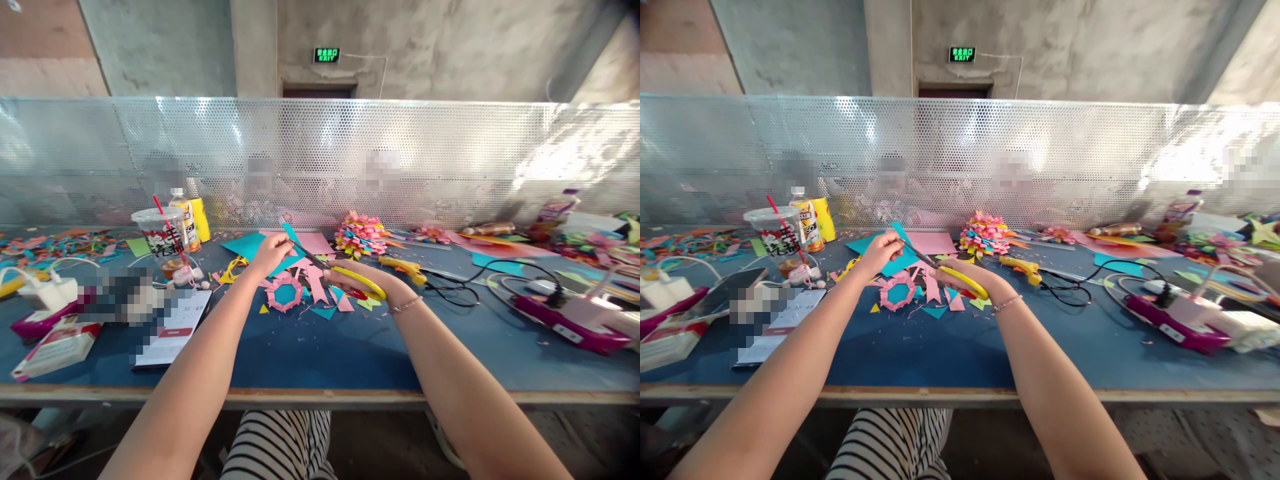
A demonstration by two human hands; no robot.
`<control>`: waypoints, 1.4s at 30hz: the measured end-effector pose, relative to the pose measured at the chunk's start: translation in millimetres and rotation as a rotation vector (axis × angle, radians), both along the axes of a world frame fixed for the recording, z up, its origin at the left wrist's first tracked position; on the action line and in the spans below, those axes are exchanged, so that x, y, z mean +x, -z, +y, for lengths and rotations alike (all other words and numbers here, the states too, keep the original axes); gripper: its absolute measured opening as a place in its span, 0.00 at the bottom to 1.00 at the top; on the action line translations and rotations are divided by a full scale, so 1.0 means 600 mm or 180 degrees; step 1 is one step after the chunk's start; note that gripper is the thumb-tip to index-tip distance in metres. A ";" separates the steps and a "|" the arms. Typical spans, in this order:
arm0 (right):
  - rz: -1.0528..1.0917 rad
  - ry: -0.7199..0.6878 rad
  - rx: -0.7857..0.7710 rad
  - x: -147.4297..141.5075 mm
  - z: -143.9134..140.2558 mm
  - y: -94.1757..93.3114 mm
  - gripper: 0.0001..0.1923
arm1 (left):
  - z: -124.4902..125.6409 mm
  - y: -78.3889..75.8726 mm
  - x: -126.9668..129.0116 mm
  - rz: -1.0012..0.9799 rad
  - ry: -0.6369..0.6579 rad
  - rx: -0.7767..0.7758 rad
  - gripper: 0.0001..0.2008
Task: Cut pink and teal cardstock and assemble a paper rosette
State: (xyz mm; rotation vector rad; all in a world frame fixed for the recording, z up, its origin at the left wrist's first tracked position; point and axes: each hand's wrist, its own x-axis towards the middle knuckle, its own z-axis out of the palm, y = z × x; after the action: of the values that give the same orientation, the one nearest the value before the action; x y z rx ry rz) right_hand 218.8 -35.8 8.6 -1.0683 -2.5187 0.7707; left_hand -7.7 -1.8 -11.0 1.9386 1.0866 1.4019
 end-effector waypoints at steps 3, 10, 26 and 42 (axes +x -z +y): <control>0.0004 -0.0003 -0.0036 0.001 0.001 0.001 0.20 | -0.001 -0.001 0.000 -0.0030 0.0057 -0.0018 0.11; 0.0090 0.0038 -0.0037 0.004 0.005 0.005 0.21 | 0.000 -0.001 0.005 -0.0027 0.0011 0.0069 0.04; 0.0071 -0.0004 -0.0023 0.001 0.006 0.008 0.18 | 0.013 -0.003 -0.010 -0.1627 -0.0485 -0.0461 0.09; -0.0063 -0.0087 0.0022 -0.009 -0.002 0.000 0.21 | 0.007 -0.008 0.001 -0.1892 -0.0228 -0.1159 0.08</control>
State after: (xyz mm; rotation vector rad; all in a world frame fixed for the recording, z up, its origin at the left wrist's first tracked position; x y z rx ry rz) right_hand 213.4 -36.9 8.6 -1.0463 -2.5558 0.7617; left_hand -7.2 2.3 -6.3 1.1315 1.0285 1.5479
